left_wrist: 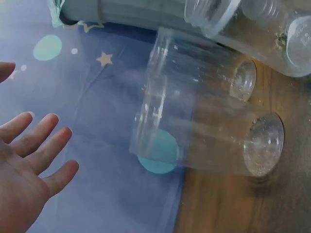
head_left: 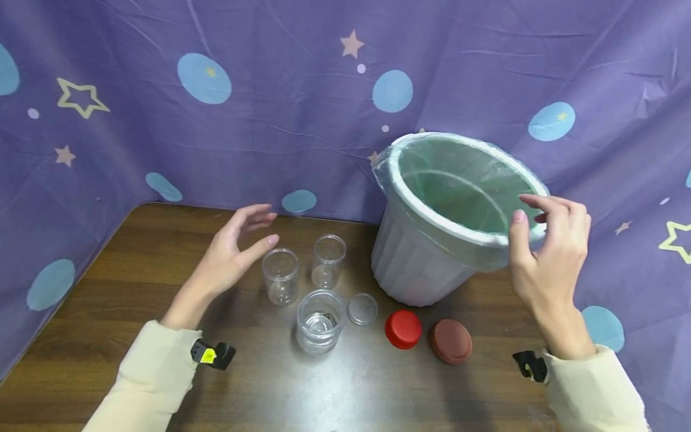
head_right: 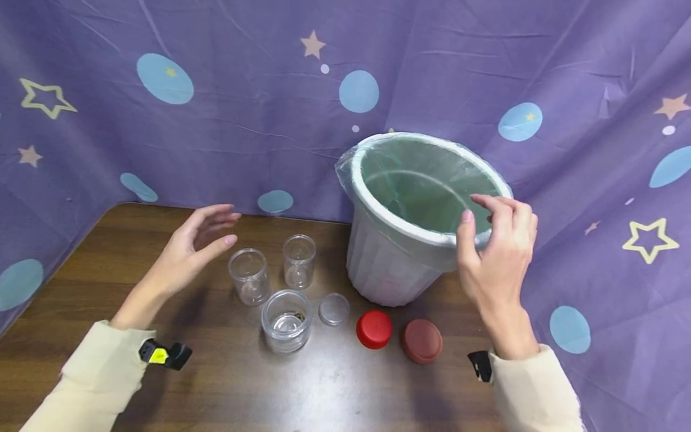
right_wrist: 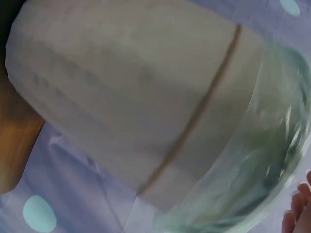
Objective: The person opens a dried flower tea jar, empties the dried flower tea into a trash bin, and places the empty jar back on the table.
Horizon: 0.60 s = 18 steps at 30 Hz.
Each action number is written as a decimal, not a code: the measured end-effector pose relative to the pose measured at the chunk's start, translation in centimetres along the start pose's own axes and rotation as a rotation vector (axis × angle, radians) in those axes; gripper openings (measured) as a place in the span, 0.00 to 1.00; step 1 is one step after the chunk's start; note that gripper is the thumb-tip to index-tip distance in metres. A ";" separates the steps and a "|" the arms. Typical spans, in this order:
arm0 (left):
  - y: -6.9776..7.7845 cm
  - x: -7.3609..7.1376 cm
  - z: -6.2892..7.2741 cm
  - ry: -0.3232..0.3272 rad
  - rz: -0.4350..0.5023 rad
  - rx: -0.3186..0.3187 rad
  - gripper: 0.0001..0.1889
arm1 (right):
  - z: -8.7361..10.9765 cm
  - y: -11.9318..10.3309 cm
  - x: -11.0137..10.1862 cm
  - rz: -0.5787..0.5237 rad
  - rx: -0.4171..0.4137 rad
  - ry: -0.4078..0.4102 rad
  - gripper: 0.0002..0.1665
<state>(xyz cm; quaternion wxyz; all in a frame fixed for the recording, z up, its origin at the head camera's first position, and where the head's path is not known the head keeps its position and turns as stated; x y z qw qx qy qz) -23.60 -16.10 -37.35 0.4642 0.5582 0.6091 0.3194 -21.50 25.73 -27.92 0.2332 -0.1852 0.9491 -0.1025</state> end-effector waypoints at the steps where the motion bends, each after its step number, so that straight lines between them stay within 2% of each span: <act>1: 0.2 0.0 0.1 -0.005 -0.001 0.007 0.28 | 0.3 -0.4 0.0 -0.015 -0.009 0.008 0.25; 8: 1.7 0.6 0.5 -0.037 -0.003 0.025 0.29 | 2.2 -2.1 0.3 -0.070 -0.084 0.006 0.21; 13: 2.3 1.4 0.6 -0.103 -0.122 -0.007 0.34 | 4.3 -2.7 0.7 -0.070 -0.167 -0.030 0.19; 18: 1.6 2.5 1.0 -0.150 -0.196 -0.025 0.39 | 6.7 -2.9 1.4 -0.078 -0.209 -0.049 0.18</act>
Point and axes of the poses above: each hand's wrist, its own z-axis away from the middle knuckle, its own x-axis out of the palm, y = z × x, the point moved 1 cm from there along -z, towards the middle knuckle, and after that the axes turned 12 degrees about z, right-handed, at the moved point
